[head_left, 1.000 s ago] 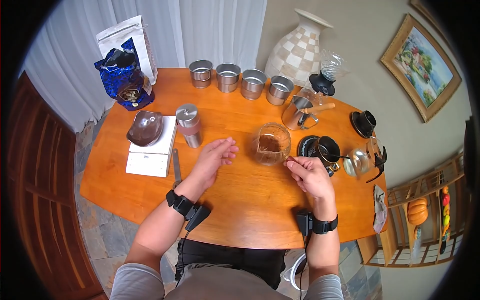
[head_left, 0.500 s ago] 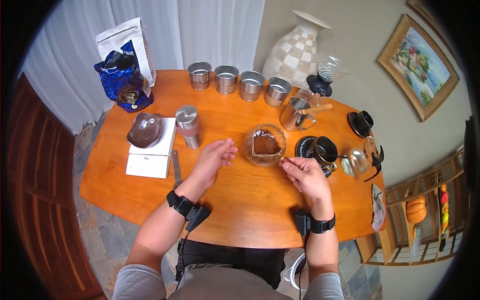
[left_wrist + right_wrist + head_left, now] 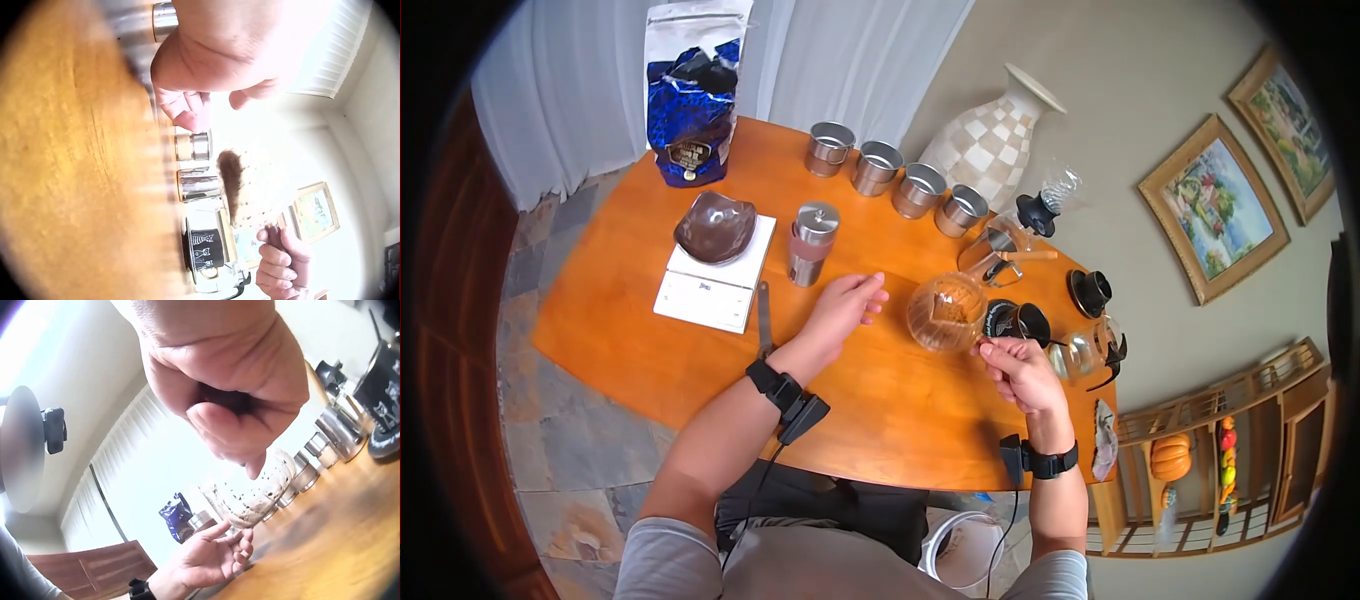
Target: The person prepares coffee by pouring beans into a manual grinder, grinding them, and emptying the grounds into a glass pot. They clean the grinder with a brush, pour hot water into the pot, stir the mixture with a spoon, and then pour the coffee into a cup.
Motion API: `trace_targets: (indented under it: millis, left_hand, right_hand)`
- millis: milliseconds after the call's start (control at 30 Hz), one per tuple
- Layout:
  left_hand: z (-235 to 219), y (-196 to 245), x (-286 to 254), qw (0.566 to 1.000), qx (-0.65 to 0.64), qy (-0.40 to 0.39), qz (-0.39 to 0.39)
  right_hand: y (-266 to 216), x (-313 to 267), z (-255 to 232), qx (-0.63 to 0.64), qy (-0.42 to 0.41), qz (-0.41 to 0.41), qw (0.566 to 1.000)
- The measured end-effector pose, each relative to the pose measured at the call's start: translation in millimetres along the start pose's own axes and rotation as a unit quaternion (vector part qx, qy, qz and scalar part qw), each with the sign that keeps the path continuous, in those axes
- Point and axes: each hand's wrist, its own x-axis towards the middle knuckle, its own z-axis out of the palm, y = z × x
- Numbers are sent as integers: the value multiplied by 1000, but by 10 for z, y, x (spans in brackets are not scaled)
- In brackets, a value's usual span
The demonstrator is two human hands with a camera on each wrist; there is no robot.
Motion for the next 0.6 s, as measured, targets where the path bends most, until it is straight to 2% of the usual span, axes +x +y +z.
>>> trace_targets:
  millis: [67, 133, 200, 267, 467, 600]
  left_hand:
    - [-11, -12, 22, 1000, -3, 0, 1]
    - [-19, -34, 42, 1000, 4, -3, 1]
    - [-23, -53, 55, 1000, 4, -4, 5]
    - [-40, -63, 72, 1000, 8, -4, 9]
    - [-29, -59, 74, 1000, 10, -2, 2]
    - [-17, -37, 65, 1000, 16, 11, -2]
  right_hand:
    - [5, -44, 42, -10, -15, 6, 1000]
    - [7, -77, 145, 42, -31, 23, 998]
    - [-23, -106, 190, 45, -18, 27, 998]
    - [41, -91, 140, 100, -9, 8, 995]
    - [110, -260, 165, 52, 3, 49, 997]
    - [99, -307, 210, 84, 13, 16, 996]
